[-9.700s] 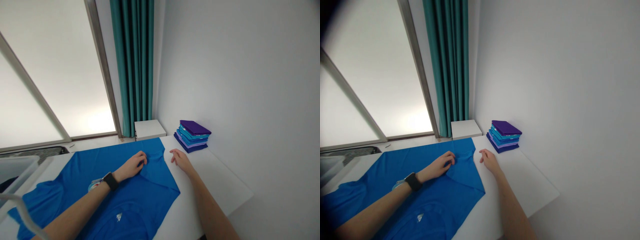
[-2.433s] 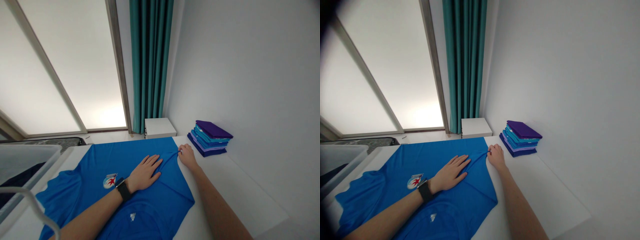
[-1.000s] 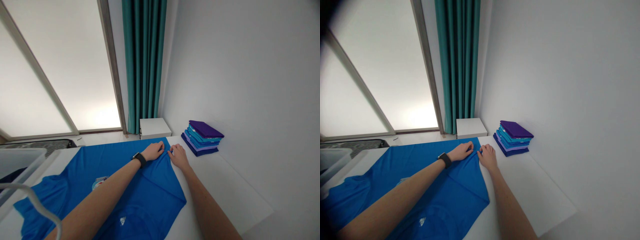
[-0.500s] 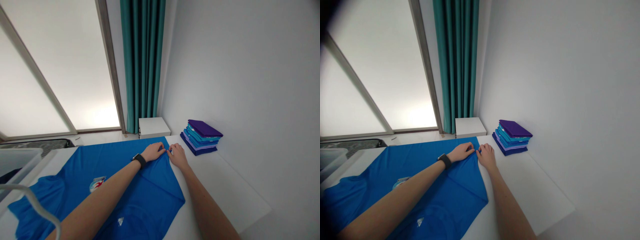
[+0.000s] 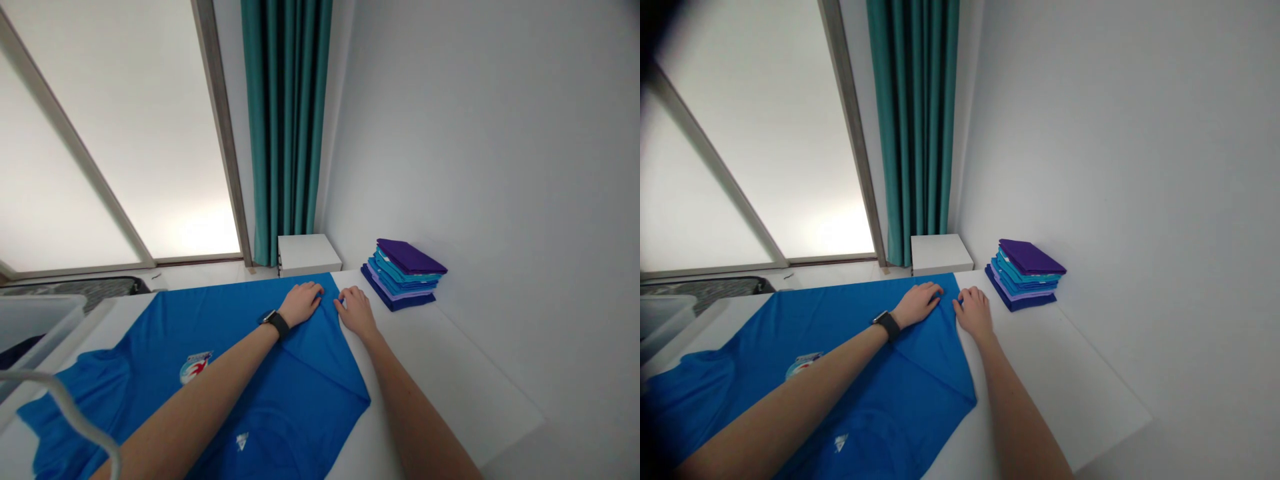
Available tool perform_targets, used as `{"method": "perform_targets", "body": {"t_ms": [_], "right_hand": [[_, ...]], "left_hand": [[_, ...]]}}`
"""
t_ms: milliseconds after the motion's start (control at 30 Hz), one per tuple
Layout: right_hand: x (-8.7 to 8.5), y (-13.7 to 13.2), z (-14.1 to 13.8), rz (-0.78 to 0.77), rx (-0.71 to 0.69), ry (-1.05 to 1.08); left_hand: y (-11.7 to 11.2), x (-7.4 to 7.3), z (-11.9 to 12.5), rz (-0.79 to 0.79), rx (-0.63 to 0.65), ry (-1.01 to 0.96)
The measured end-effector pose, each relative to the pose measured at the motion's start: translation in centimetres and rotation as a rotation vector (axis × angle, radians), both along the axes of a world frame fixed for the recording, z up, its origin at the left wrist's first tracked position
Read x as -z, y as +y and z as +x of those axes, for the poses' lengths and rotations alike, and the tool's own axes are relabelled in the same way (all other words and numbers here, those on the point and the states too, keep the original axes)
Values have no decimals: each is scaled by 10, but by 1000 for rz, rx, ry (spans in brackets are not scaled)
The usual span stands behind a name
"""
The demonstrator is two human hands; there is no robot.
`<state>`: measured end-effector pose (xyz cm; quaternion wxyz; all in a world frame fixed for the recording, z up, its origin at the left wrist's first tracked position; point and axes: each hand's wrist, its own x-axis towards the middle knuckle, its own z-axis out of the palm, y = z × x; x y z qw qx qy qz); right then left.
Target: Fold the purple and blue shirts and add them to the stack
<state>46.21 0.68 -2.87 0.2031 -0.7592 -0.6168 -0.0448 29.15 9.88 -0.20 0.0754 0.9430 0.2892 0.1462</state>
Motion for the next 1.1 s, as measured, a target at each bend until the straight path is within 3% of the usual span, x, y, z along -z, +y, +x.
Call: {"method": "perform_targets", "body": {"t_ms": [133,233,300,400,500,700,1100], "right_hand": [[0,0,0,14,-10,0],[2,0,1,15,-7,-3],[3,1,2,13,-3,-7],[4,1,2,5,1,-12],[4,1,3,1,1,-19],[6,2,5,16,-3,3],[13,3,10,63,-17,62]], "left_hand": [[-14,-8,-6,120,15,18],[-36,-10,-11,231,145,33],[-51,-5,-15,234,244,56],[-63,7,-23,166,273,115],[-60,13,-33,105,229,131],[-47,6,-55,27,161,168],[-45,8,-86,-28,217,110]]}}
